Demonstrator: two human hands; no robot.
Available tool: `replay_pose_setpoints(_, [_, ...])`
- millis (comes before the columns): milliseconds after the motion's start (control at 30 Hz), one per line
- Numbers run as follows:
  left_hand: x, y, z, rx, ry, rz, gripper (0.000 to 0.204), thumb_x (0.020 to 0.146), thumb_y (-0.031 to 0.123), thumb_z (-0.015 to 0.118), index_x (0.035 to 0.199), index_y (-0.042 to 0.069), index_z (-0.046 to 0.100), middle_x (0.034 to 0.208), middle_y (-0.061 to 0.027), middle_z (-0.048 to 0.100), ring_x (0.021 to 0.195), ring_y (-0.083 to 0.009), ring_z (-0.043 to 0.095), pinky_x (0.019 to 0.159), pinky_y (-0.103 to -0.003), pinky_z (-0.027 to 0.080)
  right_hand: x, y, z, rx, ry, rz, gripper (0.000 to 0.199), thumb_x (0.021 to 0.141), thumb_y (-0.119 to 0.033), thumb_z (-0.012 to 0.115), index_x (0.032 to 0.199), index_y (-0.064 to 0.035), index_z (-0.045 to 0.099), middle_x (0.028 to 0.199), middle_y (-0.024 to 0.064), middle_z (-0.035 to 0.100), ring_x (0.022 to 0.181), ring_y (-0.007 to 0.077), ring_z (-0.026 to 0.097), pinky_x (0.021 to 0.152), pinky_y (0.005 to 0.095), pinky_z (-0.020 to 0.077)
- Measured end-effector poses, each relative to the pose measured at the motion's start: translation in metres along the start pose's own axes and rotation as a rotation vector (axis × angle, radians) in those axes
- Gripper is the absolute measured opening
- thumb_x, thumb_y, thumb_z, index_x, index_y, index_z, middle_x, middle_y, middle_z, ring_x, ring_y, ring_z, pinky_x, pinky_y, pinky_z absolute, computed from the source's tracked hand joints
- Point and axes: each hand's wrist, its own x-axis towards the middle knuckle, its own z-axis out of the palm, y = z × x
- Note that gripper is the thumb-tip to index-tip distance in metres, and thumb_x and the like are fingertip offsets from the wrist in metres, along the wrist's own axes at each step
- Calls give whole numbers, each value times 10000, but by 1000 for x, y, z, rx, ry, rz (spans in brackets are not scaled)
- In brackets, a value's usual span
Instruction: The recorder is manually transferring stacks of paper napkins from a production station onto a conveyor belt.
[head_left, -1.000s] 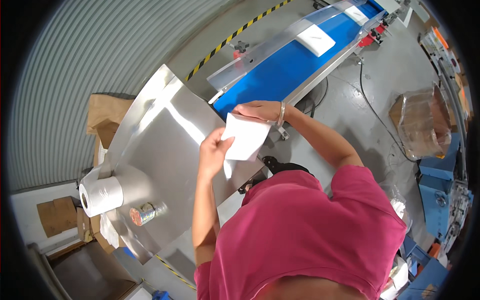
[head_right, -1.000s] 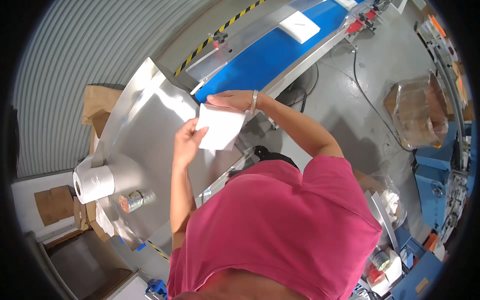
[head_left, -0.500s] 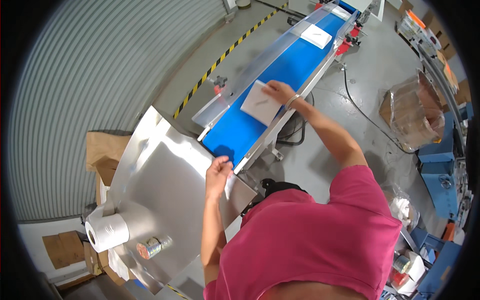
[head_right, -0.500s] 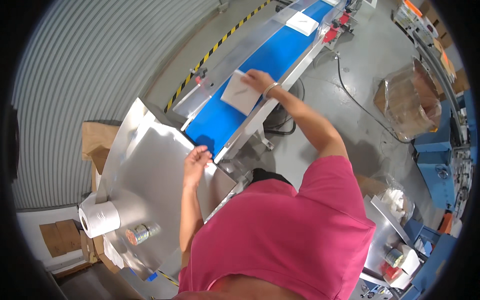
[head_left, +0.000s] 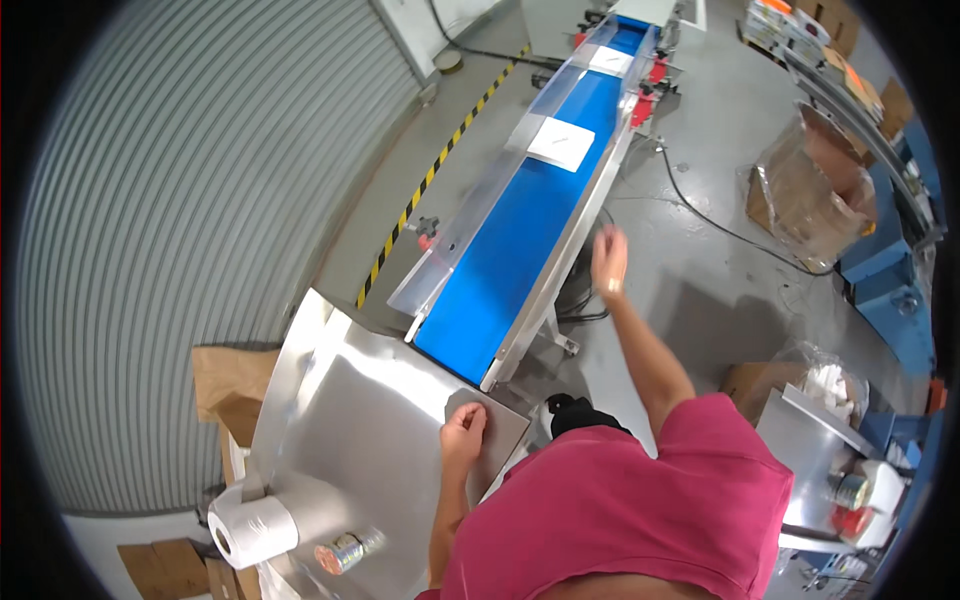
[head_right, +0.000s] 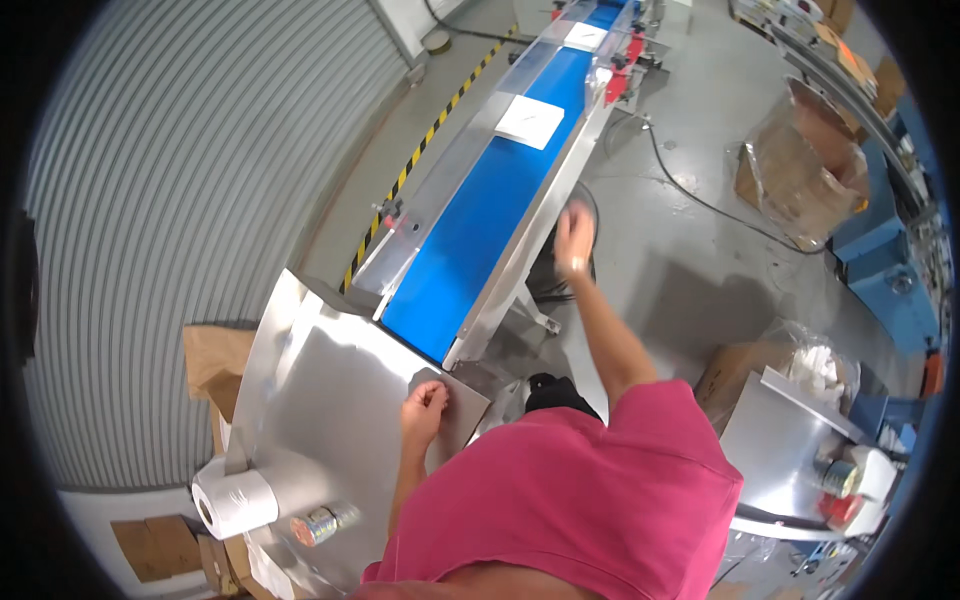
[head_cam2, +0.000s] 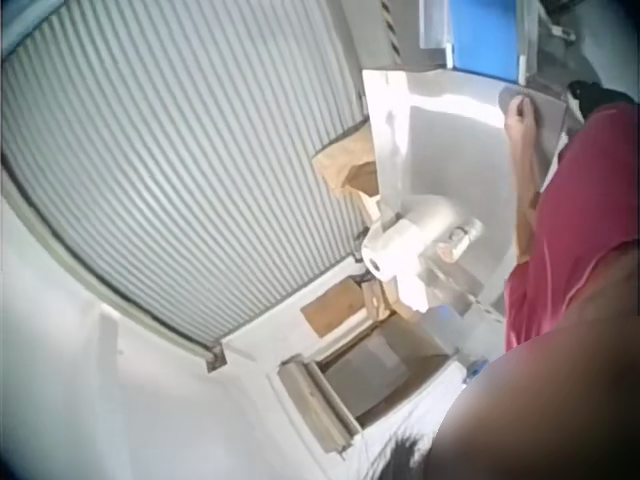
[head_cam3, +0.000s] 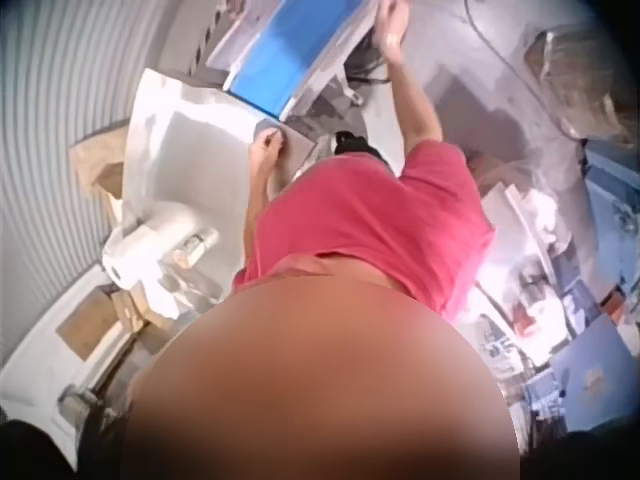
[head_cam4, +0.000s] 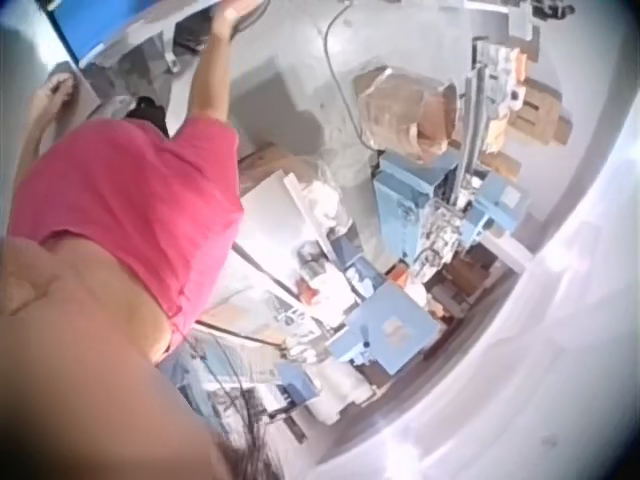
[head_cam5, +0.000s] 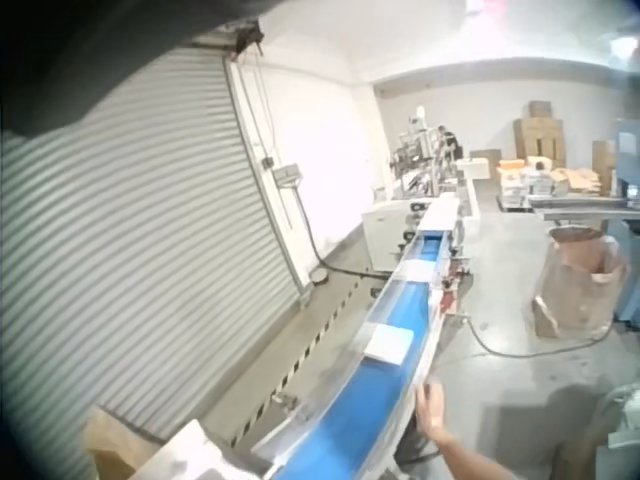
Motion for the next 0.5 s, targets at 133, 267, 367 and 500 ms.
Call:
replay_pose_setpoints(133, [-5,-6,-7,88,-30,174,147,880,122,628,986,26,662,827,-31,669,749,-104,612,678,-253,495,-194,81,-50,-448,-580,165,327,811,-247,611,996,22,595,916,228,633,942,390,605,829,445,490])
replay_pose_setpoints(267, [-12,-17,-7,294,45,734,115,854,83,631,954,35,662,877,-114,663,762,-263,634,702,-338,512,-325,96,-83,-651,-1951,230,579,775,-515,560,1122,-65,672,1137,170,648,1118,319,585,954,426,448])
replay_pose_setpoints(367, [-2,-29,-7,370,24,898,66,828,71,629,880,44,661,841,-116,639,762,-293,602,694,-372,495,-335,58,-101,-763,-1829,69,604,828,-537,508,1108,-25,663,1127,175,649,1081,324,599,935,434,457])
replay_pose_setpoints(500, [7,-42,-4,368,6,970,58,828,88,624,845,47,662,802,-104,629,740,-291,579,672,-382,480,-376,76,-125,-653,-1505,206,415,825,-377,504,951,-35,701,951,175,687,910,341,650,836,458,489])
